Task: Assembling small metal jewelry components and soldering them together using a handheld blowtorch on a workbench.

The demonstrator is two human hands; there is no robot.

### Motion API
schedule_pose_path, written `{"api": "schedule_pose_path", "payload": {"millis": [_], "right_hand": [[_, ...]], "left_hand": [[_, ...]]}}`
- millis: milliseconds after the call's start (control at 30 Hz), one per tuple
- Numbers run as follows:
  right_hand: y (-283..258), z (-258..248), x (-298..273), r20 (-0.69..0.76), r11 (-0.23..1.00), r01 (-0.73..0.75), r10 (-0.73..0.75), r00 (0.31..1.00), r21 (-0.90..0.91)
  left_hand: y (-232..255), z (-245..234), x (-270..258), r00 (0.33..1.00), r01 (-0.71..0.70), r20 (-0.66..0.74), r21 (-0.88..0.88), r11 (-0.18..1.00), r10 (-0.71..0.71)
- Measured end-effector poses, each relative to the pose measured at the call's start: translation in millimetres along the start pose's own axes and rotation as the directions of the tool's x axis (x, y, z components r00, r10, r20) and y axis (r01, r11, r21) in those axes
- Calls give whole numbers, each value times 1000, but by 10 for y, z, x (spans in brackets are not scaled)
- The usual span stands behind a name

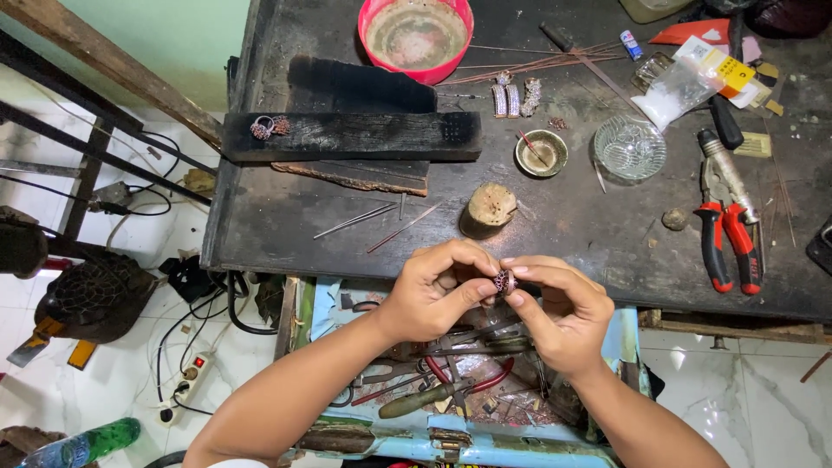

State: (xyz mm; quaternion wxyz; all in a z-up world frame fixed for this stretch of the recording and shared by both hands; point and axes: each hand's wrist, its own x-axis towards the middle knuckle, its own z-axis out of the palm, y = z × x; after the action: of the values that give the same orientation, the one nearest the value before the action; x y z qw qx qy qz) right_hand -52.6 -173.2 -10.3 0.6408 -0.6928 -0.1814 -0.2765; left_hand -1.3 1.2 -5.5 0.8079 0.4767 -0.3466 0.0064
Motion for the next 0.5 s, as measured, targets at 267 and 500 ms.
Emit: {"api": "schedule_pose_path", "payload": {"millis": [267,500], "right_hand": [[-18,9,10,0,1000,-9,9,1000,9],[-29,0,19,-1,1000,-22,22,1000,2]], "left_hand": [[13,11,15,1000,4,-7,-18,1000,-4],[-23,13,-44,997,66,-30,-24,998,-67]]}}
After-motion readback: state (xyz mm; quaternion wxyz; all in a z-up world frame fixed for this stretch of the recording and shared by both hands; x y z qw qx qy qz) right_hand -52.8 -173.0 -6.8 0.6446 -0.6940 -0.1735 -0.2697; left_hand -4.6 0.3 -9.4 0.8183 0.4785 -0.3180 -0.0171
